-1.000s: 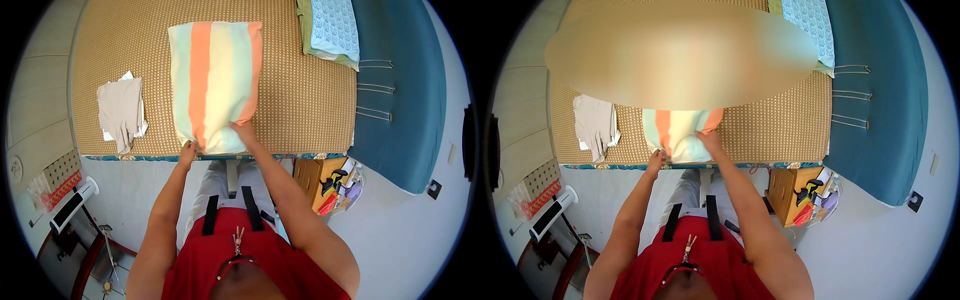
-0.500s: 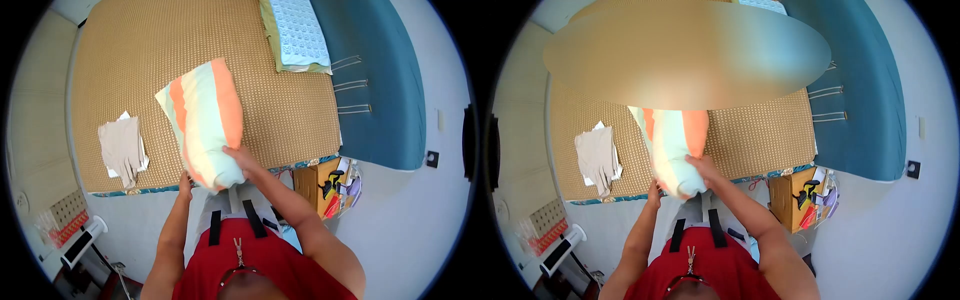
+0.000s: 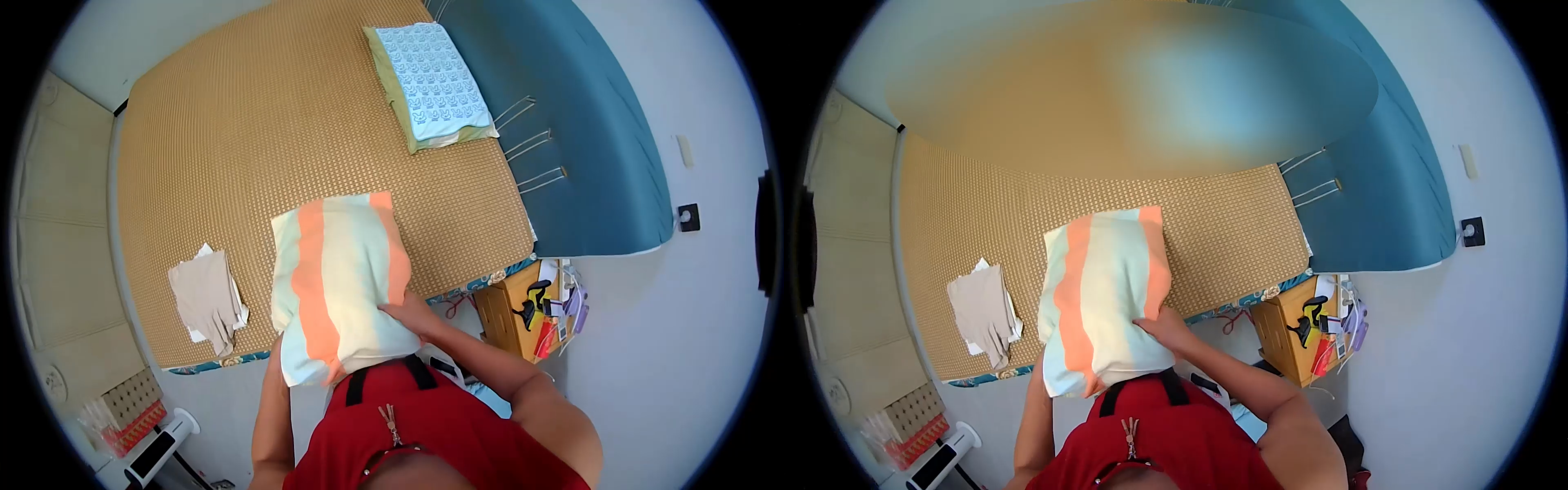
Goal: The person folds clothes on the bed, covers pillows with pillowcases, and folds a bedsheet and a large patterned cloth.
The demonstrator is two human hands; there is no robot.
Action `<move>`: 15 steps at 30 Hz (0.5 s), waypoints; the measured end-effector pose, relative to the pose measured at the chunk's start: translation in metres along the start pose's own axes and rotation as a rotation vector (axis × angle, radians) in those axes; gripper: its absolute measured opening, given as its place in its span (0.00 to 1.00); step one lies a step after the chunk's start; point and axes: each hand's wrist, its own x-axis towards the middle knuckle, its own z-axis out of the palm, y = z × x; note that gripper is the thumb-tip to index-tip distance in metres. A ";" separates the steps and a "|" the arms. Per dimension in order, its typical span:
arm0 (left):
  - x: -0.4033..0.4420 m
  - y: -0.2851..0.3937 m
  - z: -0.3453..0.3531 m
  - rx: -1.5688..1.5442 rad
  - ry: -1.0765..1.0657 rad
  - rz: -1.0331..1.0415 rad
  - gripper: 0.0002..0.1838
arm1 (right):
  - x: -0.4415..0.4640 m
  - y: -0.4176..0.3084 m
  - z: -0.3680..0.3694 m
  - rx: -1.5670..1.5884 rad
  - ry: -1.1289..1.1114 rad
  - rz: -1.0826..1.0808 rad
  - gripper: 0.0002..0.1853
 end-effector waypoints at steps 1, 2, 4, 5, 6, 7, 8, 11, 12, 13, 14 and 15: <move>-0.001 0.006 0.009 0.022 0.001 0.005 0.26 | 0.005 -0.003 -0.007 -0.021 0.013 0.022 0.25; 0.004 0.014 0.018 0.051 -0.006 0.018 0.26 | 0.012 -0.010 -0.015 -0.044 0.026 0.041 0.25; 0.020 0.034 0.039 0.112 -0.021 0.049 0.26 | 0.009 -0.040 -0.032 0.182 -0.032 0.045 0.25; 0.025 0.039 0.050 0.135 -0.031 0.056 0.26 | -0.007 -0.094 -0.039 0.428 -0.105 0.024 0.25; 0.031 0.046 0.062 0.158 -0.044 0.063 0.25 | -0.002 -0.116 -0.051 0.468 -0.109 -0.089 0.25; 0.038 0.057 0.093 0.171 -0.065 0.119 0.25 | 0.002 -0.135 -0.063 0.506 -0.112 -0.204 0.25; 0.045 0.069 0.124 0.182 -0.086 0.175 0.24 | 0.004 -0.156 -0.074 0.528 -0.124 -0.315 0.25; 0.031 0.082 0.235 0.224 -0.263 0.332 0.23 | -0.009 -0.219 -0.114 0.473 -0.006 -0.535 0.22; 0.027 0.084 0.263 0.225 -0.349 0.352 0.23 | -0.018 -0.238 -0.128 0.394 0.063 -0.560 0.21; 0.027 0.087 0.286 0.272 -0.391 0.406 0.22 | -0.028 -0.256 -0.143 0.315 0.130 -0.582 0.20; 0.029 0.091 0.304 0.319 -0.431 0.460 0.22 | -0.032 -0.269 -0.157 0.236 0.197 -0.602 0.19; 0.033 0.093 0.322 0.365 -0.469 0.515 0.22 | -0.031 -0.277 -0.174 0.253 0.213 -0.700 0.19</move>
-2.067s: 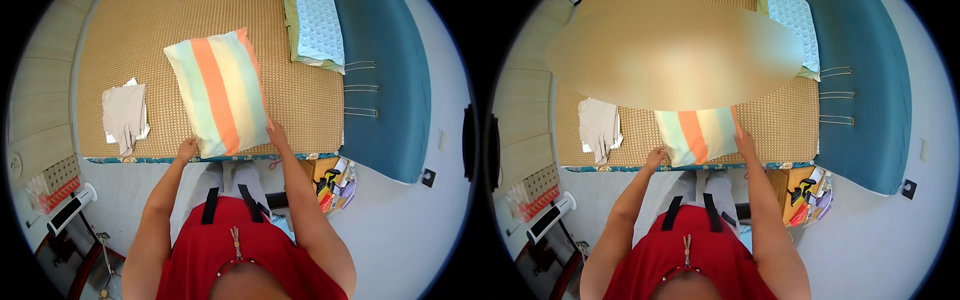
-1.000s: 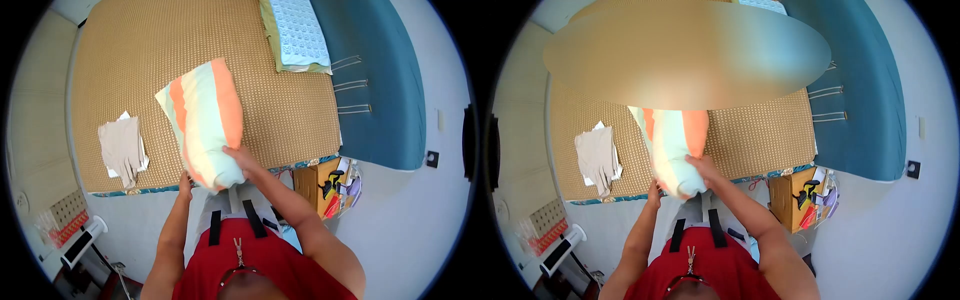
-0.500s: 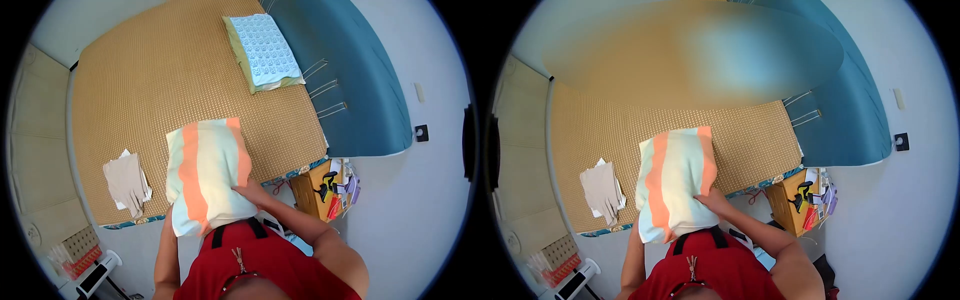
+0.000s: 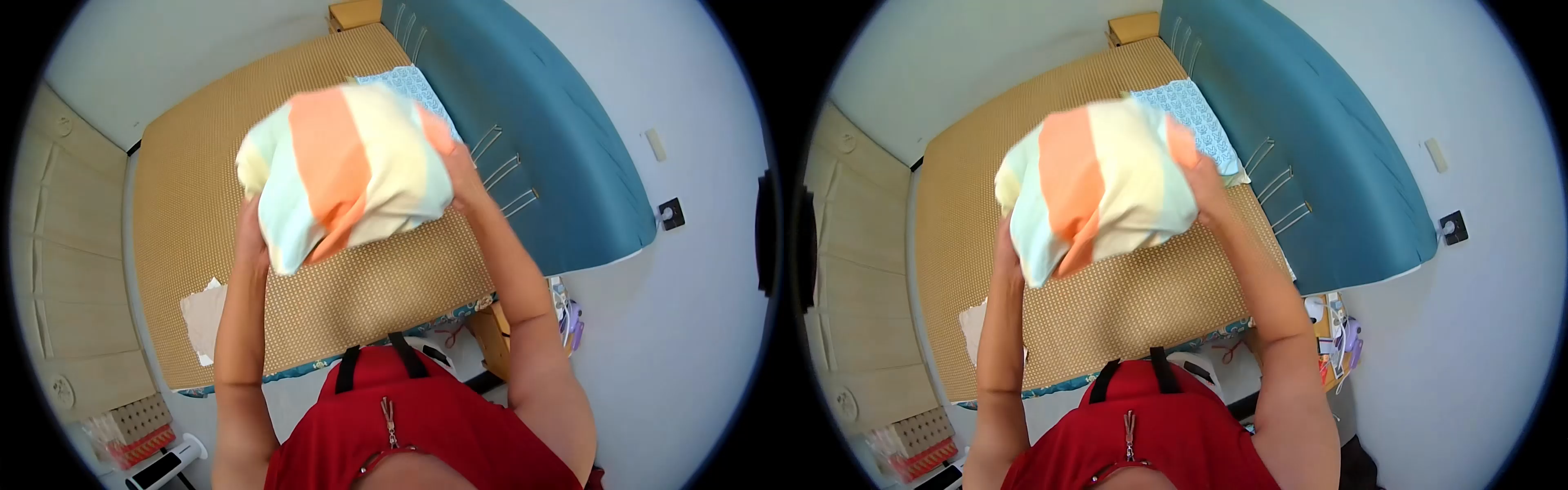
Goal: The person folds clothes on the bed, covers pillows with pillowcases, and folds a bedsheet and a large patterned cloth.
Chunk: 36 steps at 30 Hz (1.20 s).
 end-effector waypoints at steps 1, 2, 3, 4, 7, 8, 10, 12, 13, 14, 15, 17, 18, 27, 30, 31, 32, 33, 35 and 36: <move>0.017 -0.001 0.008 0.025 0.003 0.035 0.22 | 0.011 -0.008 -0.013 0.023 0.011 -0.097 0.18; 0.035 -0.004 0.018 0.049 0.005 0.070 0.22 | 0.021 -0.017 -0.025 -0.005 0.047 -0.143 0.18; 0.051 -0.005 0.038 0.125 0.014 0.133 0.21 | 0.033 -0.025 -0.039 -0.034 0.086 -0.188 0.18; 0.071 -0.008 0.046 0.205 0.022 0.143 0.21 | 0.049 -0.029 -0.055 -0.031 0.115 -0.195 0.18; 0.124 -0.041 0.061 0.560 0.055 0.095 0.26 | 0.091 -0.028 -0.112 -0.237 0.286 -0.154 0.22; 0.130 -0.058 0.063 0.705 0.155 0.063 0.31 | 0.115 -0.006 -0.147 -0.496 0.408 -0.231 0.24; 0.145 -0.103 0.033 0.938 0.262 -0.015 0.39 | 0.144 0.053 -0.217 -0.943 0.627 -0.225 0.28; 0.137 -0.146 -0.011 0.955 0.239 -0.159 0.42 | 0.141 0.119 -0.269 -1.203 0.736 -0.081 0.30; 0.115 -0.163 -0.025 0.884 0.211 -0.254 0.41 | 0.129 0.147 -0.284 -1.273 0.744 -0.027 0.29; 0.092 -0.183 -0.048 0.861 0.170 -0.364 0.41 | 0.112 0.158 -0.285 -1.255 0.598 0.108 0.25; 0.064 -0.211 -0.080 0.852 0.153 -0.404 0.39 | 0.092 0.176 -0.283 -1.217 0.518 0.134 0.22; 0.001 -0.255 -0.146 0.717 0.103 -0.654 0.28 | 0.061 0.246 -0.305 -1.234 0.289 0.158 0.17; -0.039 -0.269 -0.171 0.743 0.164 -0.777 0.26 | 0.045 0.293 -0.317 -1.358 0.263 0.192 0.17; -0.295 -0.289 -0.304 1.263 0.607 -0.851 0.27 | -0.123 0.412 -0.196 -1.376 -0.811 0.501 0.20; -0.315 -0.285 -0.333 1.136 0.681 -0.787 0.26 | -0.135 0.428 -0.146 -1.357 -1.051 0.481 0.19; -0.315 -0.284 -0.341 1.099 0.693 -0.759 0.26 | -0.136 0.430 -0.133 -1.306 -1.020 0.484 0.19; -0.306 -0.264 -0.327 1.123 0.709 -0.774 0.26 | -0.135 0.431 -0.121 -1.258 -0.986 0.490 0.18; -0.301 -0.258 -0.332 1.186 0.712 -0.782 0.25 | -0.134 0.431 -0.110 -1.211 -0.951 0.496 0.18; -0.294 -0.247 -0.352 1.316 0.708 -0.794 0.25 | -0.128 0.436 -0.093 -1.207 -0.820 0.342 0.18; -0.291 -0.241 -0.364 1.384 0.705 -0.784 0.25 | -0.124 0.439 -0.086 -1.203 -0.750 0.268 0.18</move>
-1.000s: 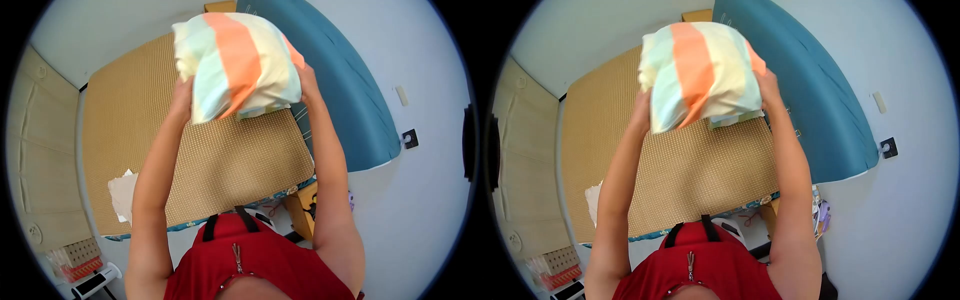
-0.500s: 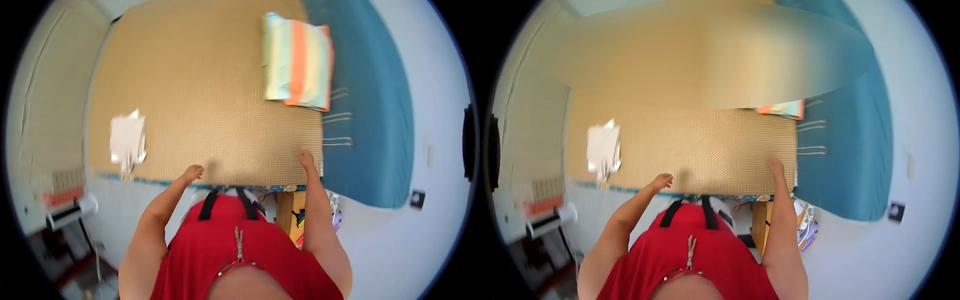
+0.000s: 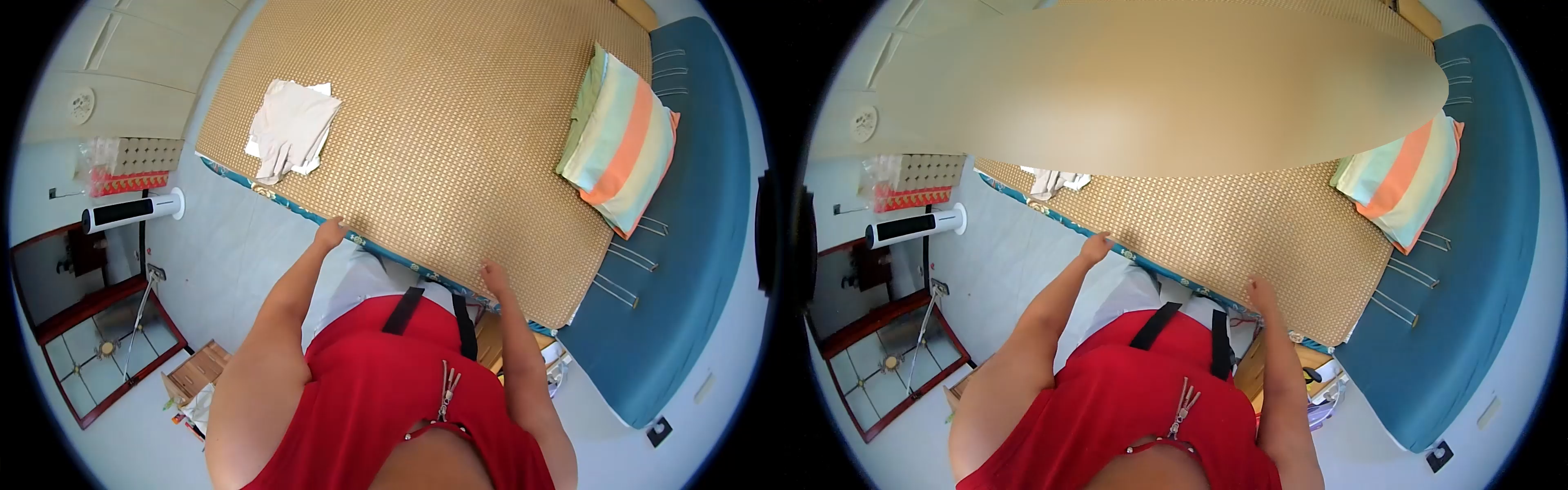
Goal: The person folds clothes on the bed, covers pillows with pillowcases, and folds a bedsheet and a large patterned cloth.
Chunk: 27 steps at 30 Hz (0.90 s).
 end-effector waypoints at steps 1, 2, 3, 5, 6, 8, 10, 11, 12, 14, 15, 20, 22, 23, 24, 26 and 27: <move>0.011 -0.003 -0.009 0.055 0.033 0.021 0.24 | 0.007 -0.007 -0.004 0.003 0.023 0.022 0.18; 0.024 -0.006 -0.018 0.110 0.062 0.045 0.24 | 0.012 -0.013 -0.010 0.007 0.046 0.048 0.18; 0.037 -0.009 -0.029 0.180 0.108 0.079 0.24 | 0.017 -0.022 -0.013 0.013 0.072 0.078 0.18; 0.068 -0.020 -0.045 0.314 0.196 0.156 0.23 | 0.024 -0.039 -0.008 0.096 0.152 0.229 0.18; 0.091 -0.029 -0.050 0.339 0.174 0.128 0.24 | 0.026 -0.048 0.000 0.133 0.191 0.305 0.18; 0.126 -0.041 -0.071 0.355 0.179 0.140 0.26 | 0.032 -0.063 0.033 0.245 0.212 0.404 0.17; 0.152 -0.054 -0.082 0.413 0.209 0.135 0.30 | 0.042 -0.075 0.073 0.261 0.169 0.397 0.17; 0.165 -0.064 -0.085 0.468 0.235 0.129 0.33 | 0.047 -0.088 0.098 0.226 0.114 0.344 0.17; 0.176 -0.075 -0.090 0.531 0.265 0.125 0.35 | 0.053 -0.102 0.124 0.201 0.062 0.290 0.16; 0.188 -0.092 -0.097 0.594 0.273 0.155 0.39 | 0.067 -0.145 0.166 0.072 -0.068 0.157 0.15; 0.192 -0.100 -0.097 0.627 0.273 0.176 0.42 | 0.071 -0.175 0.183 0.055 -0.069 0.109 0.15; 0.236 -0.151 -0.078 0.852 0.409 0.320 0.53 | 0.096 -0.305 0.222 0.205 -0.155 -0.095 0.15; 0.232 -0.135 -0.101 0.642 0.305 0.392 0.51 | 0.100 -0.344 0.209 0.308 -0.232 -0.077 0.15; 0.231 -0.130 -0.110 0.527 0.258 0.428 0.50 | 0.101 -0.356 0.204 0.303 -0.234 -0.056 0.15; 0.235 -0.129 -0.117 0.456 0.273 0.471 0.48 | 0.103 -0.364 0.200 0.299 -0.236 -0.037 0.14; 0.256 -0.137 -0.116 0.493 0.376 0.529 0.45 | 0.105 -0.362 0.200 0.288 -0.205 -0.006 0.14; 0.264 -0.140 -0.115 0.526 0.410 0.535 0.44 | 0.105 -0.358 0.204 0.287 -0.174 0.009 0.14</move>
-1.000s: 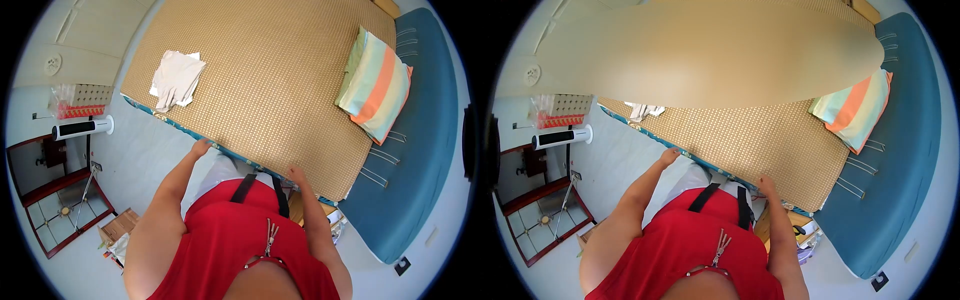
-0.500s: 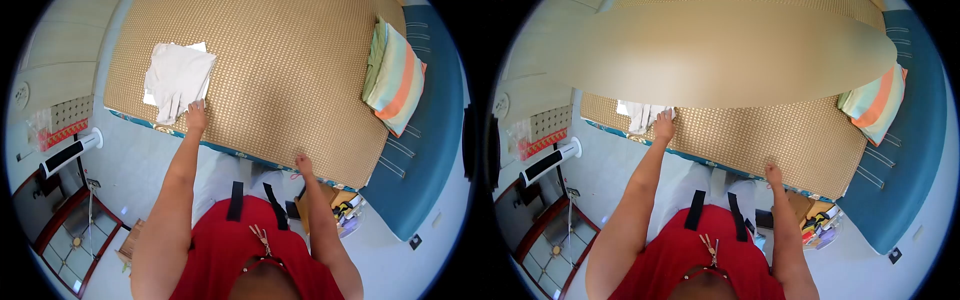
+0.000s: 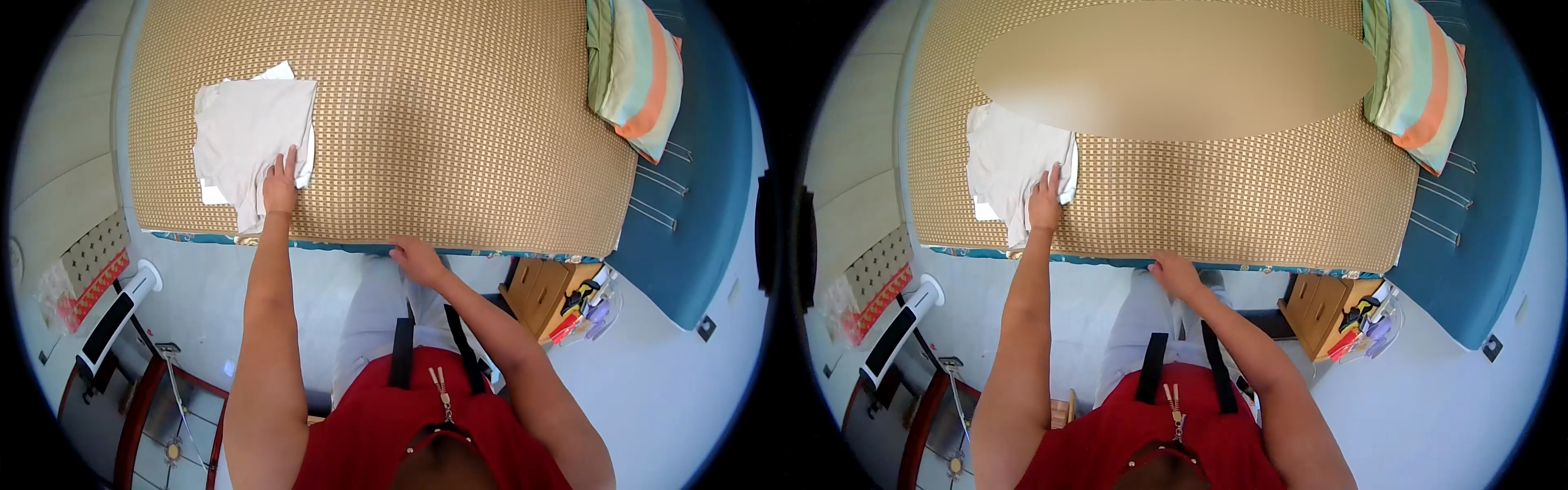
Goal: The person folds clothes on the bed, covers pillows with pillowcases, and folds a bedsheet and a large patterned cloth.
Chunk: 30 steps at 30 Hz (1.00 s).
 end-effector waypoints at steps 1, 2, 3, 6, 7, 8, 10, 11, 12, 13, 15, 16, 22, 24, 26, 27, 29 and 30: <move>0.007 0.001 -0.004 -0.068 -0.038 -0.089 0.42 | 0.002 0.003 0.001 0.000 0.033 0.006 0.15; 0.015 0.005 -0.011 -0.134 -0.075 -0.178 0.40 | 0.003 0.002 -0.003 0.027 0.024 0.051 0.15; 0.019 0.010 -0.021 -0.198 -0.113 -0.264 0.38 | 0.003 0.001 -0.008 0.056 0.016 0.096 0.16; 0.023 0.029 -0.032 -0.325 -0.146 -0.209 0.35 | 0.000 0.006 -0.013 0.237 0.005 0.154 0.18; 0.020 0.045 -0.046 -0.375 -0.162 -0.182 0.31 | 0.000 0.010 -0.014 0.314 0.008 0.158 0.19; 0.014 0.055 -0.046 -0.420 -0.204 -0.154 0.32 | -0.001 0.013 -0.013 0.428 0.020 0.159 0.21; -0.003 0.081 -0.047 -0.562 -0.198 -0.053 0.32 | -0.002 0.014 -0.010 0.660 0.053 0.156 0.25; -0.013 0.099 -0.060 -0.589 -0.270 -0.046 0.31 | -0.006 0.007 -0.013 0.764 0.121 0.196 0.27; -0.024 0.116 -0.070 -0.625 -0.278 0.001 0.30 | -0.011 -0.004 -0.018 0.868 0.195 0.236 0.29; -0.035 0.131 -0.073 -0.654 -0.318 0.039 0.30 | -0.016 -0.010 -0.022 0.975 0.272 0.278 0.31; -0.058 0.162 -0.086 -0.685 -0.406 0.142 0.29 | -0.009 0.013 -0.013 1.178 0.270 0.339 0.33; -0.070 0.177 -0.095 -0.692 -0.476 0.193 0.29 | -0.009 0.024 -0.012 1.283 0.274 0.367 0.34; -0.129 0.249 -0.150 -0.631 -0.699 0.788 0.24 | -0.056 0.086 -0.005 1.929 0.269 0.161 0.28; -0.147 0.281 -0.186 -0.525 -0.819 0.873 0.24 | -0.084 0.112 0.006 1.907 0.380 0.330 0.25; -0.165 0.306 -0.209 -0.401 -0.884 1.001 0.24 | -0.123 0.126 0.015 1.966 0.485 0.458 0.24; -0.178 0.320 -0.219 -0.362 -0.910 1.038 0.24 | -0.147 0.125 0.015 2.024 0.540 0.500 0.24; -0.204 0.338 -0.223 -0.303 -0.944 1.177 0.24 | -0.182 0.142 0.034 2.112 0.593 0.500 0.24; -0.216 0.351 -0.224 -0.278 -0.952 1.238 0.24 | -0.196 0.155 0.050 2.142 0.597 0.452 0.24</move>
